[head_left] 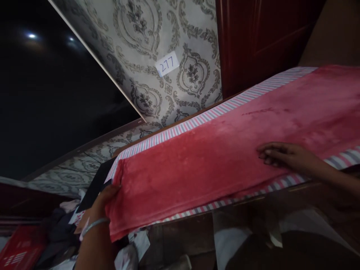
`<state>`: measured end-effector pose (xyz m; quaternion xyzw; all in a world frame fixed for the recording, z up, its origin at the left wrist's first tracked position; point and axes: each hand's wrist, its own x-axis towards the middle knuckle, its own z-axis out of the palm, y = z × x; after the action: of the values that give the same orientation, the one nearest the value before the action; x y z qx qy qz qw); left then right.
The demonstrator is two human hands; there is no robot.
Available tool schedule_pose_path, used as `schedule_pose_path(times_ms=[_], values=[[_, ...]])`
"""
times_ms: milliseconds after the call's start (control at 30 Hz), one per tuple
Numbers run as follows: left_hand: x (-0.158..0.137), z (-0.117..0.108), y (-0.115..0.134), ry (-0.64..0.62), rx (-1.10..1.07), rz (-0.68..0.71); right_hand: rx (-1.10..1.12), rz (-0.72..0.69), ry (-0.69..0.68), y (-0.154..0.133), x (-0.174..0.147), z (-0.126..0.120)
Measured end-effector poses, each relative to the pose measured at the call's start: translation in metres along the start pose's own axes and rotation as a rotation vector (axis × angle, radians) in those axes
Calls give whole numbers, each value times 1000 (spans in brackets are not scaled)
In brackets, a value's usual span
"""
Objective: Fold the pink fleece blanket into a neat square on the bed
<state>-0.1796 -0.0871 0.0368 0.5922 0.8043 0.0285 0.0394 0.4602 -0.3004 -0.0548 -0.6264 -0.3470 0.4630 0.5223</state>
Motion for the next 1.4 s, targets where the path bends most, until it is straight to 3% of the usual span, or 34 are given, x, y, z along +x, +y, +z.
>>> schedule_pose_path(times_ms=[333, 500, 567, 633, 767, 833, 933, 1033, 1233, 1400], values=[[-17, 17, 8, 72, 270, -133, -58, -66, 3, 3, -1, -1], [-34, -1, 44, 243, 411, -6, -216, -204, 43, 3, -19, -5], [-57, -1, 72, 323, 413, 140, -347, -327, 105, 6, -33, -4], [-95, 11, 105, 358, 317, 459, -495, -545, 153, 12, -49, 1], [-195, 67, 159, 291, 136, 1148, -677, -1051, 75, 31, -72, 25], [-235, 97, 172, 356, 49, 1314, -733, -1169, 11, 41, -76, 41], [-263, 126, 176, 439, -8, 1290, -824, -1237, -5, 54, -70, 63], [-260, 136, 171, 480, -11, 1239, -899, -1224, 6, 62, -57, 77], [-249, 136, 160, 495, -48, 1262, -750, -1274, -6, 71, -46, 85], [-256, 122, 156, 424, -76, 1292, -752, -1295, -4, 68, -48, 69]])
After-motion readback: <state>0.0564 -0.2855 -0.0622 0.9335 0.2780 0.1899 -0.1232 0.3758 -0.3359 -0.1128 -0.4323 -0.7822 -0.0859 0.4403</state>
